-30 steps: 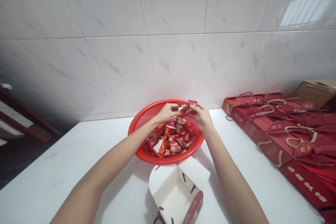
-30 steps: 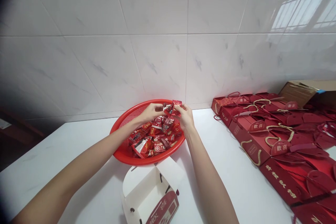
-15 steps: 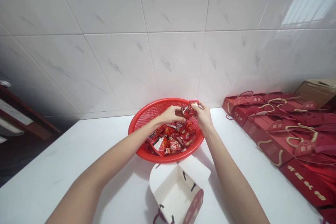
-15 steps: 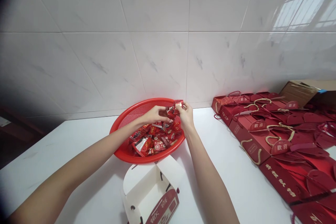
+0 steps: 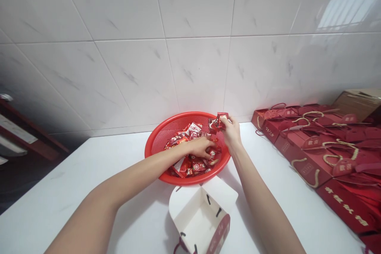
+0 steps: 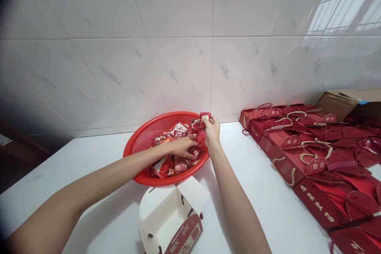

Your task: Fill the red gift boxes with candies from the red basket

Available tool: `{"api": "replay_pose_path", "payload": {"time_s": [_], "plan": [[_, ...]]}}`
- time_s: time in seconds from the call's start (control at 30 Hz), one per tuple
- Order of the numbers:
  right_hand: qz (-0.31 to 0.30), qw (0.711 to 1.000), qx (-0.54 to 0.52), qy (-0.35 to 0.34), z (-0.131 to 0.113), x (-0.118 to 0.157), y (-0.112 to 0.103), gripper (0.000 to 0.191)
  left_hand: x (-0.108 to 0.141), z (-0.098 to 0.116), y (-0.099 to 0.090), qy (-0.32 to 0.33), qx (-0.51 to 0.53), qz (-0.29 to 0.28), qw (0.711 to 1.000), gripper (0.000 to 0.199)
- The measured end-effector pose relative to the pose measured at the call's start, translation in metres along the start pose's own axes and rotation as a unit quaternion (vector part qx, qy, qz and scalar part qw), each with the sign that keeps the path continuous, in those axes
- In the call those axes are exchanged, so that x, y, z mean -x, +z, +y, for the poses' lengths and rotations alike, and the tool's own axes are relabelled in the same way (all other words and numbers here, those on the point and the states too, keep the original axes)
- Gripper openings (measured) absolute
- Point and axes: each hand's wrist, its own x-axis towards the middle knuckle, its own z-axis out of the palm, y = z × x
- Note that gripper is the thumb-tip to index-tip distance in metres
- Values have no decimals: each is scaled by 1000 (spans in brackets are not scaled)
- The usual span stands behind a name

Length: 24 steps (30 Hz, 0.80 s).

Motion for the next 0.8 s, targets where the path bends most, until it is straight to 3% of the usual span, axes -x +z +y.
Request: {"api": "replay_pose_path", "payload": {"time_s": [0.2, 0.43, 0.53, 0.67, 0.73, 0.8], "plan": [[6, 1000, -13, 2, -2, 1, 2, 26, -4, 8, 0, -42, -93, -25, 994, 51], [4, 1000, -18, 8, -4, 3, 3, 26, -8, 12, 5, -64, -113, -16, 991, 22], [-3, 1000, -20, 10, -9, 6, 5, 27, -7, 11, -7, -68, -93, 5, 993, 16], [-35, 999, -24, 15, -32, 16, 10, 29, 8, 13, -38, -86, -47, 61, 993, 31], [-85, 996, -19, 20, -51, 25, 11, 30, 25, 19, -51, -91, 1, 94, 991, 37], [-160, 987, -1, 22, -71, 39, 12, 32, 46, 30, -59, -72, 125, 142, 979, 36]]}}
